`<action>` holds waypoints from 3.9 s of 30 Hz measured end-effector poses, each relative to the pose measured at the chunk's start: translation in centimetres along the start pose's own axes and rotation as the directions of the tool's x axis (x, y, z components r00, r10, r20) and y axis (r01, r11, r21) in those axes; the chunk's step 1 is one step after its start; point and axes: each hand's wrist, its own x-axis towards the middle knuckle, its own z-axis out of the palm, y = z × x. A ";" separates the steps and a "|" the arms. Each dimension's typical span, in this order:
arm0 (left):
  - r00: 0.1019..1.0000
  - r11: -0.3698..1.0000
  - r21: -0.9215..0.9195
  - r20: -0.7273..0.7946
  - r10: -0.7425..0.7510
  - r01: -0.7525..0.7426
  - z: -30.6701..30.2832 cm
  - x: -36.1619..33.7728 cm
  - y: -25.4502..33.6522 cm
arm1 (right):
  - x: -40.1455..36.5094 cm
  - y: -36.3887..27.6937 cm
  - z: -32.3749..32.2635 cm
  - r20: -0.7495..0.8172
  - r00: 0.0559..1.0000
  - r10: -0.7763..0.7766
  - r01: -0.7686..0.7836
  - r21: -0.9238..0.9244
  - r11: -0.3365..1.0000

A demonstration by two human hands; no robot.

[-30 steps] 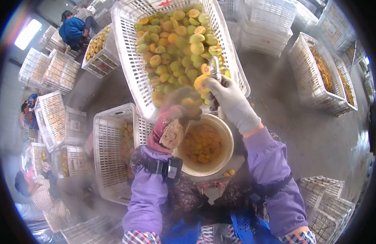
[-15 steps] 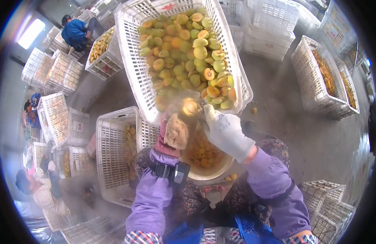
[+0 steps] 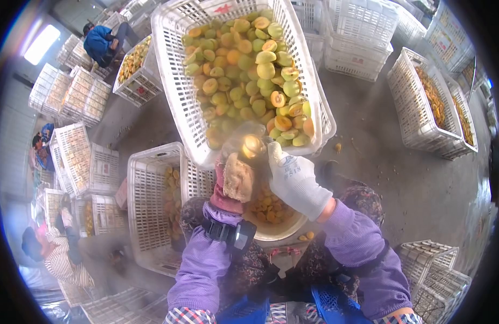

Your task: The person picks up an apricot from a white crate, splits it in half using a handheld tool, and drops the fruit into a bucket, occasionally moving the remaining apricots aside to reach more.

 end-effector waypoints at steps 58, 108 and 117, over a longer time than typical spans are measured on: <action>0.811 0.039 -0.884 0.408 -0.418 0.465 1.8 2.5 1.6 | -1.4 0.0 0.2 0.312 0.949 0.051 -0.215 0.517 0.829; 0.826 0.824 0.132 0.051 -0.561 0.552 -14.9 -2.1 -8.4 | -3.8 0.5 -4.3 0.345 0.938 0.034 -0.204 0.469 0.859; 0.897 0.892 0.451 0.397 -0.196 -0.005 4.2 10.5 1.3 | -1.9 4.5 -6.9 0.079 0.841 0.535 -0.460 0.625 0.630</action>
